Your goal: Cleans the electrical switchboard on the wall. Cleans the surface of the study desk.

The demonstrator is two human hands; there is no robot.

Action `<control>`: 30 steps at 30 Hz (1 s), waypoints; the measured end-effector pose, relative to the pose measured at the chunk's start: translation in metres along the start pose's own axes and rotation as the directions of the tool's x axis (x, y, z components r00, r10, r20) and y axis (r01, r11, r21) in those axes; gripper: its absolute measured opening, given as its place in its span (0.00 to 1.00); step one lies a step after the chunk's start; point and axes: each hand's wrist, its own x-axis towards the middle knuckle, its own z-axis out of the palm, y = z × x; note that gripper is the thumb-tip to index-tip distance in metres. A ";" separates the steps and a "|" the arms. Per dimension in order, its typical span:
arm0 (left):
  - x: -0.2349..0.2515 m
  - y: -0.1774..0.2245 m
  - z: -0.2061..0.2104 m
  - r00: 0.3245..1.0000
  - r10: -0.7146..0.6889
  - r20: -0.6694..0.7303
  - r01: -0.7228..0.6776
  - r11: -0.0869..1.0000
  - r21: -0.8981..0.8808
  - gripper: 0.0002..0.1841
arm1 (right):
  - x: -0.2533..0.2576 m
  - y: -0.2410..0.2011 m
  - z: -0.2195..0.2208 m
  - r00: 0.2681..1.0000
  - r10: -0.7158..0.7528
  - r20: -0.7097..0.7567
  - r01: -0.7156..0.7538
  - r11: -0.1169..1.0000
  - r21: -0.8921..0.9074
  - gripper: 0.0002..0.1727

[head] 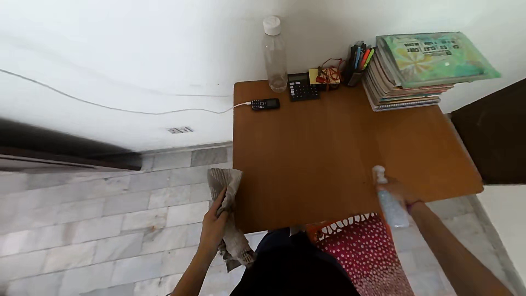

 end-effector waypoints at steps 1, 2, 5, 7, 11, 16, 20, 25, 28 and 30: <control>-0.006 -0.002 0.002 1.000 -0.004 -0.006 0.004 1.000 -0.005 0.33 | 0.002 -0.004 -0.009 0.999 0.008 -0.045 -0.008 1.000 0.000 0.22; -0.011 -0.002 0.003 1.000 -0.007 -0.016 0.007 1.000 -0.010 0.33 | 0.003 -0.011 -0.017 0.996 0.005 -0.087 -0.003 1.000 0.023 0.22; -0.023 -0.004 0.008 0.997 -0.017 -0.069 0.015 1.000 -0.028 0.32 | 0.011 -0.039 -0.025 0.989 -0.096 -0.113 0.110 0.986 0.125 0.21; -0.030 -0.007 0.008 0.996 -0.026 -0.088 0.022 0.999 -0.044 0.33 | 0.019 -0.064 -0.020 0.981 -0.181 -0.065 0.189 0.972 0.139 0.23; -0.042 -0.014 0.005 0.989 -0.026 -0.149 0.018 0.998 -0.055 0.33 | 0.019 -0.131 0.012 0.959 -0.281 0.041 0.278 0.958 0.064 0.26; -0.058 -0.020 -0.003 0.967 -0.084 -0.239 0.054 0.990 -0.133 0.33 | 0.007 -0.194 0.082 0.898 -0.338 0.282 0.316 0.941 0.121 0.22; -0.067 -0.024 -0.010 0.944 -0.129 -0.303 0.071 0.978 -0.194 0.33 | -0.013 -0.218 0.127 0.806 -0.370 0.462 0.281 0.926 0.251 0.18; -0.074 -0.030 -0.019 0.928 -0.174 -0.329 0.094 0.965 -0.246 0.33 | -0.018 -0.219 0.157 0.763 -0.344 0.547 0.153 0.918 0.365 0.11; -0.075 -0.036 -0.023 0.922 -0.177 -0.345 0.088 0.962 -0.257 0.33 | -0.019 -0.210 0.166 0.746 -0.366 0.556 0.099 0.887 0.451 0.10; -0.075 -0.038 -0.026 0.921 -0.175 -0.349 0.081 0.960 -0.269 0.32 | -0.025 -0.205 0.170 0.758 -0.363 0.541 0.103 0.886 0.451 0.10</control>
